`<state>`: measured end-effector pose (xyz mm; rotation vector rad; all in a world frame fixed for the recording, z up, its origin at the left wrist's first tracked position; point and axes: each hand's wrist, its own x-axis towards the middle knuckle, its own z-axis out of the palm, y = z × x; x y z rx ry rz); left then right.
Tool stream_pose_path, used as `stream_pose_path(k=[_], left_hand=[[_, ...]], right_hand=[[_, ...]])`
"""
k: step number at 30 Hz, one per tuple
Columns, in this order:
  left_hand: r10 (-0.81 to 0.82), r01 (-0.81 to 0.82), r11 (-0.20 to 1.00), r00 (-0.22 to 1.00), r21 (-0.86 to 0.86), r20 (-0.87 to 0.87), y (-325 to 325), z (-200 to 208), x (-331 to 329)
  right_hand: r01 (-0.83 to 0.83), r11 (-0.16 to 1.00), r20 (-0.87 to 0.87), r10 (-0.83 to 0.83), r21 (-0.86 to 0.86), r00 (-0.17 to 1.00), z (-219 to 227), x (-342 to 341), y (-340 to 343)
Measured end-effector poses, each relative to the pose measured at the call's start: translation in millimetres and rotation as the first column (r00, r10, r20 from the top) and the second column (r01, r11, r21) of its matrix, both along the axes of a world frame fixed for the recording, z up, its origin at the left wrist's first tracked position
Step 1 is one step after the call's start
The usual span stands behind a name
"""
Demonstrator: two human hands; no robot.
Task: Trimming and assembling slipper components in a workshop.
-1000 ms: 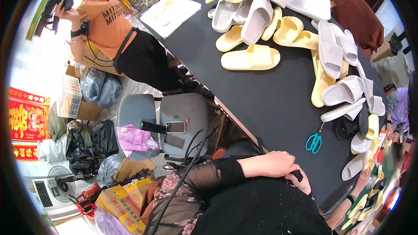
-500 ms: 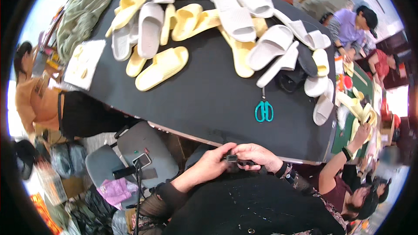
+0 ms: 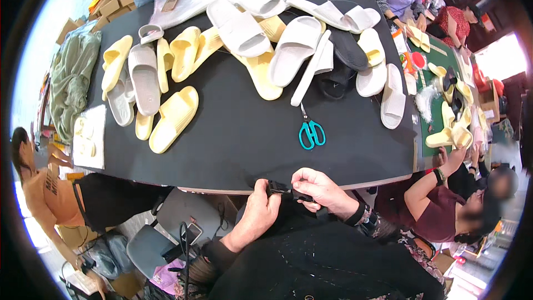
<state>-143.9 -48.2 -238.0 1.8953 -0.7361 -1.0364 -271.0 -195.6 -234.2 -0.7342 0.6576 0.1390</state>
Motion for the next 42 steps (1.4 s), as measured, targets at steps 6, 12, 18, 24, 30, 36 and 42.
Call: stream_pose_path(k=[6, 12, 18, 24, 30, 36, 42], left_hand=[[-0.182, 0.181, 0.983, 0.975, -0.017, -0.132, -3.2, 9.7, -0.3], [-0.002, -0.002, 1.000, 0.735, -0.004, -0.678, -8.8, 14.3, 5.8], [-0.018, -0.032, 0.998, 0.662, -0.052, -0.749, -11.1, 6.8, 7.6], [-0.123, -0.031, 0.984, 0.607, -0.178, -0.785, -11.0, -1.5, 5.7], [-0.181, -0.092, 0.959, 0.530, -0.268, -0.829, -10.9, -9.1, 8.0], [-0.218, -0.041, 0.960, 0.514, -0.277, -0.830, -13.1, -14.8, 8.8], [-0.232, -0.018, 0.958, 0.544, -0.287, -0.806, -13.9, -17.8, 9.8]], right_hand=[[0.011, 1.000, -0.034, -0.011, 0.007, 0.999, -3.5, -4.7, -5.3], [0.006, 1.000, -0.012, -0.005, 0.023, 1.000, -5.6, -6.3, -7.4], [0.031, 0.998, -0.007, -0.031, 0.049, 1.000, -8.1, -5.7, -7.3], [0.069, 0.997, -0.018, -0.068, 0.017, 0.997, -10.6, -4.9, -6.7], [0.111, 0.994, 0.006, -0.111, -0.023, 0.994, -11.8, -4.5, -3.0], [0.176, 0.983, 0.024, -0.175, -0.049, 0.984, -14.3, -8.5, -2.9], [0.194, 0.976, 0.014, -0.193, -0.095, 0.981, -10.0, -10.9, -6.4]])
